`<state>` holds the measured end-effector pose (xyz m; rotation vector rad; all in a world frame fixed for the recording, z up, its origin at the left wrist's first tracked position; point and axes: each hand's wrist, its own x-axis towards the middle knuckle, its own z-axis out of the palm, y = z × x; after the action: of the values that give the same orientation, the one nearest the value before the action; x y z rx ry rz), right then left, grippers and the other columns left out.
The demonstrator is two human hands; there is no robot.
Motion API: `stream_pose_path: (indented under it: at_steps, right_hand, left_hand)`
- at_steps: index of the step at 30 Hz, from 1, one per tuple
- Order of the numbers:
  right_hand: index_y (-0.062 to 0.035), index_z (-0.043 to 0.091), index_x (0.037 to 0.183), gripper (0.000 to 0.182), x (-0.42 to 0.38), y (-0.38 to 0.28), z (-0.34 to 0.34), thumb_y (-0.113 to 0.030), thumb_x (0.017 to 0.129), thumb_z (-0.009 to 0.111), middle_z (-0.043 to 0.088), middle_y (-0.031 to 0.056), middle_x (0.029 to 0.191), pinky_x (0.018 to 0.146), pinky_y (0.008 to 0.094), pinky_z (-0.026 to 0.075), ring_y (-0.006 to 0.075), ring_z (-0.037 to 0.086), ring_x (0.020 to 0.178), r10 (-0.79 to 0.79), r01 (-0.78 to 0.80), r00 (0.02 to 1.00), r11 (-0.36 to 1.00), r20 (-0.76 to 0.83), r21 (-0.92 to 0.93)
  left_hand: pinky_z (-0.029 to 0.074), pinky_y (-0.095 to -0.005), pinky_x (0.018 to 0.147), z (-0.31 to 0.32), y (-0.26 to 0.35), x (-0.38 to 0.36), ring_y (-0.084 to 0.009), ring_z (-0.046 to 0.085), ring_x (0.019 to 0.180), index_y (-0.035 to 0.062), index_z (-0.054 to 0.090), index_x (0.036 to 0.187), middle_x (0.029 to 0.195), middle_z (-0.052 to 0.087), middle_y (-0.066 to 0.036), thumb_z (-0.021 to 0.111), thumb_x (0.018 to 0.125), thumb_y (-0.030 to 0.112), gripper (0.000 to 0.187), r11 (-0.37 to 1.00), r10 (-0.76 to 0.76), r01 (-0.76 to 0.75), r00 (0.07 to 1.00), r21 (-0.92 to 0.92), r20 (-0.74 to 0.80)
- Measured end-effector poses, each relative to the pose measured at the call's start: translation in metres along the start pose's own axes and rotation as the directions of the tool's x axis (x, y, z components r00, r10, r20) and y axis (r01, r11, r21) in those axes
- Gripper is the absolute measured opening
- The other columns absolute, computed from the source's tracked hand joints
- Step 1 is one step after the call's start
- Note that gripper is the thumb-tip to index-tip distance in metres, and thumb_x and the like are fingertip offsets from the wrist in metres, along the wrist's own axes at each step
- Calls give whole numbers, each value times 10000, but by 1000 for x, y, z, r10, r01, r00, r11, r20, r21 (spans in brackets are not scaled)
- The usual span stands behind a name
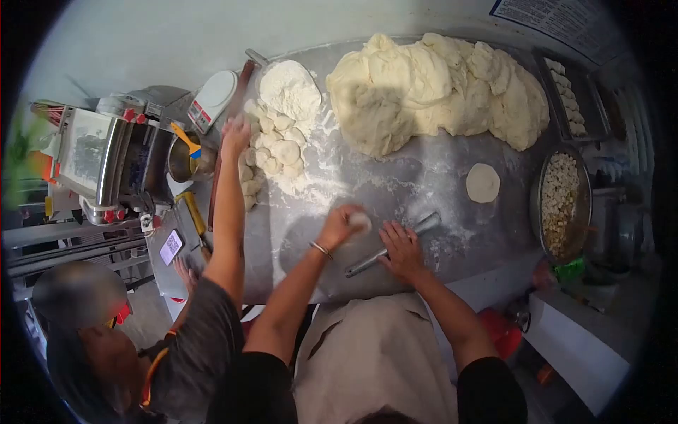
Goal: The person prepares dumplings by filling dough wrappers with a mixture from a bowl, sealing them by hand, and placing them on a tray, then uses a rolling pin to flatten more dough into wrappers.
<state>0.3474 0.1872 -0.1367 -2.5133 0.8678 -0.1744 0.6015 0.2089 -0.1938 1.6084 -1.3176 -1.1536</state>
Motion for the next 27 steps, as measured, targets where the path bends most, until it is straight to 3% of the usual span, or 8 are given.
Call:
stream_pose_path:
  at_steps: [3, 5, 10, 13, 16, 19, 22, 27]
  right_hand:
    - [-78, 414, 1450, 719, 34, 8, 26, -374, 853, 685, 339, 96, 1555, 1137, 561, 222, 293, 268, 1458, 19, -19, 1000, 995, -5, -99]
    - [-74, 416, 1443, 671, 86, 2, 22, -365, 884, 648, 326, 103, 1561, 1134, 587, 214, 289, 243, 1468, 29, -38, 998, 988, -60, -149]
    - [-59, 444, 1420, 623, 147, 4, 31, -366, 905, 612, 331, 106, 1561, 1121, 630, 202, 294, 272, 1457, -35, 4, 976, 989, -215, -145]
    - [-78, 439, 1435, 622, 57, -3, 31, -367, 908, 600, 332, 100, 1567, 1127, 572, 217, 273, 292, 1453, 7, -9, 1000, 987, -10, -161]
    - [-58, 466, 1415, 639, 6, 3, 24, -386, 889, 618, 350, 104, 1555, 1125, 615, 206, 289, 320, 1433, -44, 49, 998, 992, 46, -113]
    - [-58, 474, 1413, 615, 92, 6, 37, -391, 907, 582, 360, 110, 1550, 1127, 615, 195, 295, 312, 1434, -29, 2, 993, 974, -115, -227]
    - [-40, 492, 1381, 571, 143, -11, 15, -374, 923, 563, 360, 123, 1547, 1134, 598, 197, 302, 331, 1418, 18, -56, 970, 987, -242, -154]
    - [-49, 473, 1406, 599, 38, -6, 39, -351, 903, 596, 378, 116, 1535, 1115, 602, 205, 281, 336, 1415, 26, -37, 994, 994, -105, -106]
  left_hand:
    - [541, -407, 814, 19, 37, -37, -310, 688, 926, 84, 710, 1033, 993, 715, -137, 795, 734, 190, 329, 914, -303, 294, 953, 280, -12]
    - [544, -423, 813, 11, 60, -29, -348, 692, 898, 67, 712, 1045, 948, 717, -162, 774, 756, 215, 330, 818, -329, 339, 939, 465, -105]
    - [536, -442, 778, -8, 46, -13, -362, 669, 854, 50, 728, 971, 921, 697, -191, 701, 814, 212, 227, 822, -171, 115, 984, 558, 48]
    - [535, -435, 772, -8, 26, -44, -360, 666, 842, 41, 718, 992, 930, 697, -189, 710, 806, 171, 227, 948, -170, 187, 982, 258, -86]
    - [530, -434, 776, 5, 20, -70, -365, 662, 846, 34, 707, 1013, 934, 694, -191, 728, 797, 135, 239, 974, -219, 222, 972, 33, -82]
    - [528, -454, 782, 17, 33, -52, -381, 662, 850, 31, 707, 1033, 928, 690, -203, 729, 825, 216, 280, 925, -19, 62, 993, 375, -118]
    - [512, -467, 823, -3, 37, -23, -406, 646, 908, 9, 705, 989, 979, 678, -227, 665, 860, 298, 318, 869, -261, 245, 965, 430, -23]
    - [518, -444, 826, -2, 5, -63, -395, 650, 917, -5, 685, 1036, 1000, 677, -219, 696, 812, 173, 286, 962, -177, 216, 959, 167, -221]
